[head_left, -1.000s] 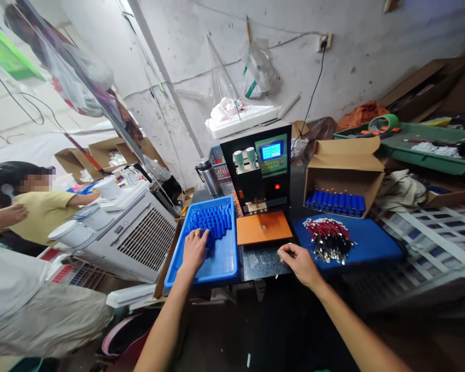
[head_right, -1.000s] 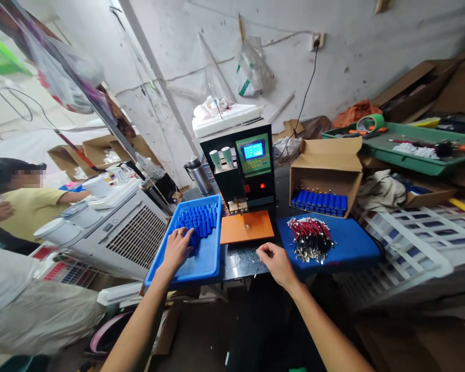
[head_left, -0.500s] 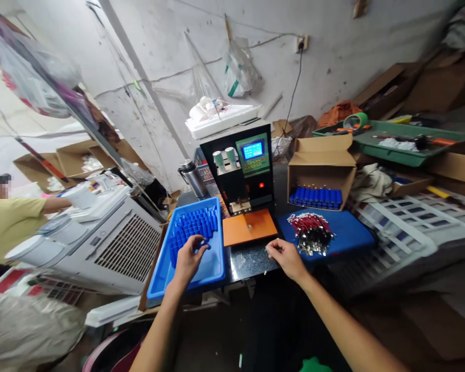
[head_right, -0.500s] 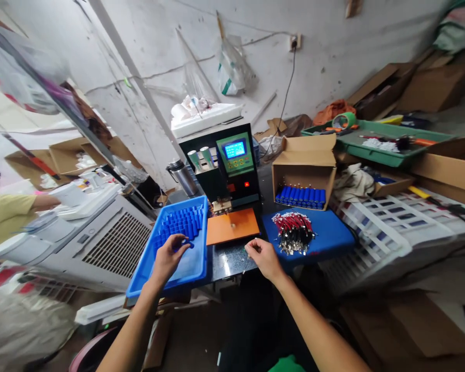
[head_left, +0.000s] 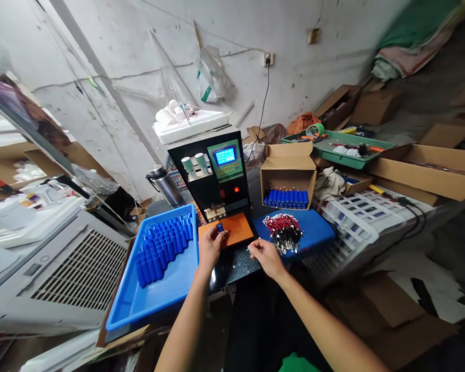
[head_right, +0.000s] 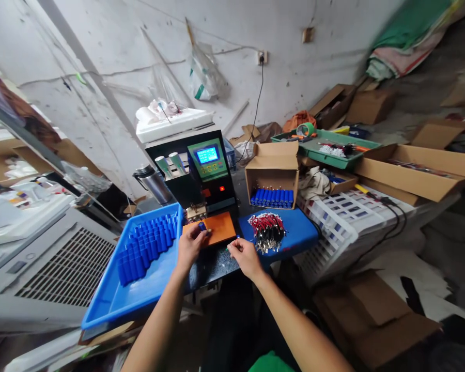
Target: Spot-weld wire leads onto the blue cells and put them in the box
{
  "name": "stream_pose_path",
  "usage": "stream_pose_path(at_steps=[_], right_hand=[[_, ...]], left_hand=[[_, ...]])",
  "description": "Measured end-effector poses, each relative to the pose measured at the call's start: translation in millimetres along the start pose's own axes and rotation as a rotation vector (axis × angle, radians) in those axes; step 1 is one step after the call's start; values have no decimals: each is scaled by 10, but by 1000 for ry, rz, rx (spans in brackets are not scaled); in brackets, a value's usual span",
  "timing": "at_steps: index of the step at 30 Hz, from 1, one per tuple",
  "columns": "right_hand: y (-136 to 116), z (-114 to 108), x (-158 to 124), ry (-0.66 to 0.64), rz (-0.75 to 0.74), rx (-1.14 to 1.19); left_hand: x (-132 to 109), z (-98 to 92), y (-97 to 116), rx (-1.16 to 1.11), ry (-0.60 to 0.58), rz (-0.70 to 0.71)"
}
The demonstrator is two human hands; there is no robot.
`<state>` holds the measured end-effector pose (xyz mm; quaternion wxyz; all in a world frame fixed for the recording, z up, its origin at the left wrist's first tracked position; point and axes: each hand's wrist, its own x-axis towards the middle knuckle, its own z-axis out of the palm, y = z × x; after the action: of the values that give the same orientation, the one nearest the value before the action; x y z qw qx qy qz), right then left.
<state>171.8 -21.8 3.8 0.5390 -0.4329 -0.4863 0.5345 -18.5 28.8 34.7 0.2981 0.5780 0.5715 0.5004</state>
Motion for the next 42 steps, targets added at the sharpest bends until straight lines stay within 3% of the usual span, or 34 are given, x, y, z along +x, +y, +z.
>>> stream_pose_path(at_steps=[2,12,21,27,42], right_hand=[[-18,10,55,12,-7,13],[-187,222,595,69,-184,-30],[-176,619,998,52,-125,15],[-197,711,1009,40,-121,-136],[-210,718,964,75,-70,-220]], left_hand=[[7,17,-27,6,-35,-20],[7,117,-19,164,77,-31],[-57,124,-2,211,97,-29],[-68,128,4,242,126,-23],[-90,138,-6,257,121,-11]])
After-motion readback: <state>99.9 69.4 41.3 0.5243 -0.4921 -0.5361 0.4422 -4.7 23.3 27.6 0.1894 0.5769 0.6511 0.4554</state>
